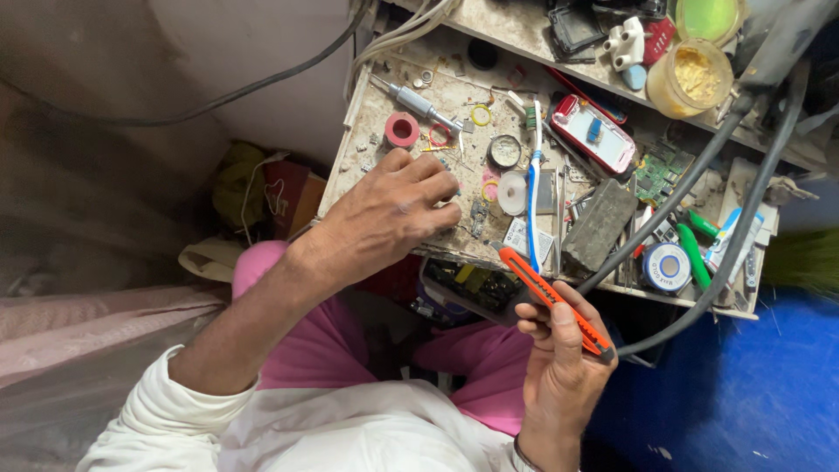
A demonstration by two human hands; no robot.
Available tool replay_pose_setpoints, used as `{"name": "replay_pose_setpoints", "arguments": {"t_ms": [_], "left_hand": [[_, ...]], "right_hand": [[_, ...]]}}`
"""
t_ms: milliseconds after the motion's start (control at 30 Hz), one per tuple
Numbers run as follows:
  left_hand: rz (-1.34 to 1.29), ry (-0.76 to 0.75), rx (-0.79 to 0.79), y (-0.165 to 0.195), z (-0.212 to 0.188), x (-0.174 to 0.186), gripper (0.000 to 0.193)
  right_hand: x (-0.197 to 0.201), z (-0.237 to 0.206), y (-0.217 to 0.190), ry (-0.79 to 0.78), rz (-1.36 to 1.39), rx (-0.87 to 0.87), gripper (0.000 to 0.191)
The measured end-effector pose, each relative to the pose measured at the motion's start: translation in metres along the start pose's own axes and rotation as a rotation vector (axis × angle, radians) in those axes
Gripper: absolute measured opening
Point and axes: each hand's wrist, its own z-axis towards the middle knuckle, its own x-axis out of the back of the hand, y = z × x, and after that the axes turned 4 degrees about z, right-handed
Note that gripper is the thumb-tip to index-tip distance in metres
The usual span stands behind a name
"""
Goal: The person sits on the floor and works on a small electronic component. They use a utility knife to scrape the component, then use a soldering iron to heat it while holding it with tweezers. The person also handles a small circuit board and various tools on a cluttered workbench.
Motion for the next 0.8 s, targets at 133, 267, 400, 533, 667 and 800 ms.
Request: {"name": "replay_pose_setpoints", "arguments": {"t_ms": [133, 267, 400, 533, 667, 800], "left_hand": [[-0.020, 0.032, 0.002, 0.001, -0.001, 0.001, 0.014], [-0.058, 0.001, 0.001, 0.001, -0.003, 0.003, 0.016], [-0.039, 0.021, 0.002, 0.002, -0.004, 0.003, 0.016], [-0.053, 0.012, 0.003, 0.002, -0.003, 0.003, 0.017], [-0.059, 0.051, 0.062, 0.006, -0.002, 0.004, 0.017], [-0.427, 0.201, 0.336, 0.027, -0.009, 0.006, 0.010]], "right_hand": [[0.001, 0.000, 0.001, 0.008, -0.015, -0.017, 0.035], [0.000, 0.001, 0.002, 0.011, -0.018, -0.018, 0.035], [-0.002, 0.001, 0.002, 0.009, -0.028, -0.032, 0.035], [-0.003, 0.000, 0.001, 0.010, -0.037, -0.037, 0.034], [-0.003, 0.000, 0.002, 0.011, -0.013, -0.029, 0.034], [-0.003, 0.000, 0.002, 0.016, 0.002, 0.004, 0.034]]}}
